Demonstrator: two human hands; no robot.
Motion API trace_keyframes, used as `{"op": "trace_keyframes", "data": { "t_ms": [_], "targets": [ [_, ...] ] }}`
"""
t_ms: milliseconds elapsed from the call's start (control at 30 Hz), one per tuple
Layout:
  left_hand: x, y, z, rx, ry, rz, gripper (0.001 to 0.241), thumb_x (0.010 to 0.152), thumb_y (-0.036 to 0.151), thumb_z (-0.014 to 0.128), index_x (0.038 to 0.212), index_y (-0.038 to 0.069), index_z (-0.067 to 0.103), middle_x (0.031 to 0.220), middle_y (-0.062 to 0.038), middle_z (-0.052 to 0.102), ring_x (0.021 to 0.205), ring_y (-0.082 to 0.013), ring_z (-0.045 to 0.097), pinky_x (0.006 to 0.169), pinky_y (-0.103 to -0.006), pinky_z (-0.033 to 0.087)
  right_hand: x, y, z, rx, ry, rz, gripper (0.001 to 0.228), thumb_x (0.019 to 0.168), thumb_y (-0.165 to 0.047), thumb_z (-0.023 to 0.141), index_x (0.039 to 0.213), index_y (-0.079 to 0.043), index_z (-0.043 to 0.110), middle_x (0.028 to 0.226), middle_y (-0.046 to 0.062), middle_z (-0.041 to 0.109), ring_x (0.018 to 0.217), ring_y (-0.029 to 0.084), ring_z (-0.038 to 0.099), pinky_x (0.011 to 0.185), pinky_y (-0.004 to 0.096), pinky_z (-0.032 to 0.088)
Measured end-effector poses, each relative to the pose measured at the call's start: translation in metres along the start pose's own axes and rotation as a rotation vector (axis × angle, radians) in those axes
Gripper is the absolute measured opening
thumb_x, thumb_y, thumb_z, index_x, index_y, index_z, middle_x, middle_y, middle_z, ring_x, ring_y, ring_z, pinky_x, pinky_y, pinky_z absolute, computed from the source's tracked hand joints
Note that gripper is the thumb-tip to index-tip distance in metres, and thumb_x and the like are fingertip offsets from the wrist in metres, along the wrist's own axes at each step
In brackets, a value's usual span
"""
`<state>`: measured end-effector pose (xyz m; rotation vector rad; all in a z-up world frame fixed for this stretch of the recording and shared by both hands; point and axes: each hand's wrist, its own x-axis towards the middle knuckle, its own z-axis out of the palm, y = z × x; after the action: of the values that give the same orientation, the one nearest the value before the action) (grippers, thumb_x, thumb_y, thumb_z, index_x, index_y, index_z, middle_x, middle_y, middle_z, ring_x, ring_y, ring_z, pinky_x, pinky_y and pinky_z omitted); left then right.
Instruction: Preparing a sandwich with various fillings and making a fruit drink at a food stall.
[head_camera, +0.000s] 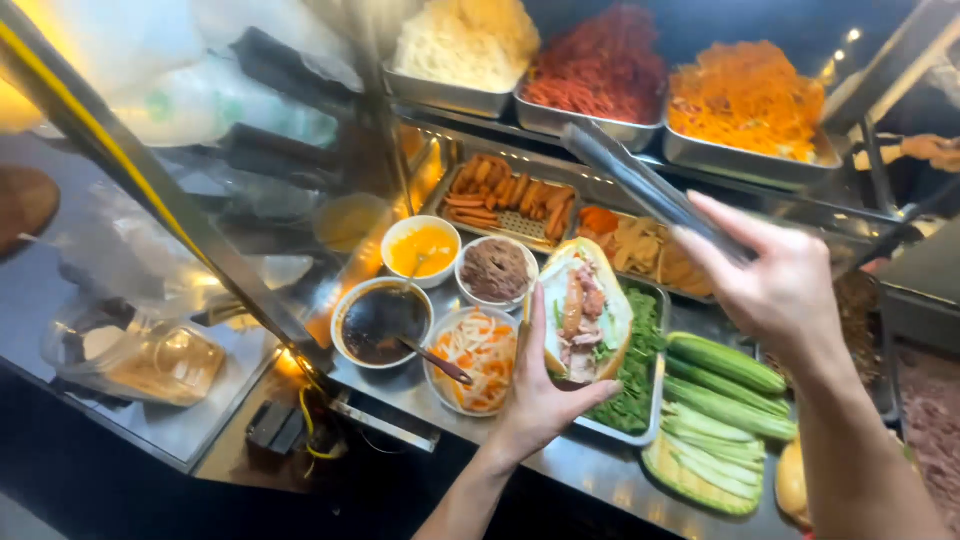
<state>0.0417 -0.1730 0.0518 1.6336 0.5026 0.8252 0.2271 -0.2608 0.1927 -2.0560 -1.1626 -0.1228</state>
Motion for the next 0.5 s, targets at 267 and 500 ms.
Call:
{"op": "trace_keyframes", "data": {
  "t_ms": [267, 500],
  "targets": [
    [0.026, 0.011, -0.114, -0.1, 0.049, -0.004, 0.109, 0.085, 0.02, 0.076, 0.161, 0.013, -0.001, 0.171, -0.019, -0.004, 0.158, -0.0304, 0.007, 0.125, -0.0453, 0.014, 0.163, -0.062, 0.103, -0.439, -0.044, -0.056, 0.048, 0.096, -0.057, 0.071, 0.138, -0.035, 0.072, 0.083, 0.011, 0.078, 0.075, 0.031, 0.072, 0.072, 0.049, 0.055],
    [0.041, -0.001, -0.148, -0.067, 0.069, -0.061, 0.107, 0.086, 0.032, 0.072, 0.161, 0.011, -0.002, 0.172, -0.016, -0.002, 0.159, -0.0272, 0.0, 0.127, -0.0444, 0.003, 0.182, -0.086, 0.112, -0.569, -0.052, -0.123, 0.04, 0.101, -0.049, 0.071, 0.137, -0.033, 0.074, 0.07, 0.01, 0.077, 0.056, 0.028, 0.068, 0.061, 0.046, 0.056]
  ]
}}
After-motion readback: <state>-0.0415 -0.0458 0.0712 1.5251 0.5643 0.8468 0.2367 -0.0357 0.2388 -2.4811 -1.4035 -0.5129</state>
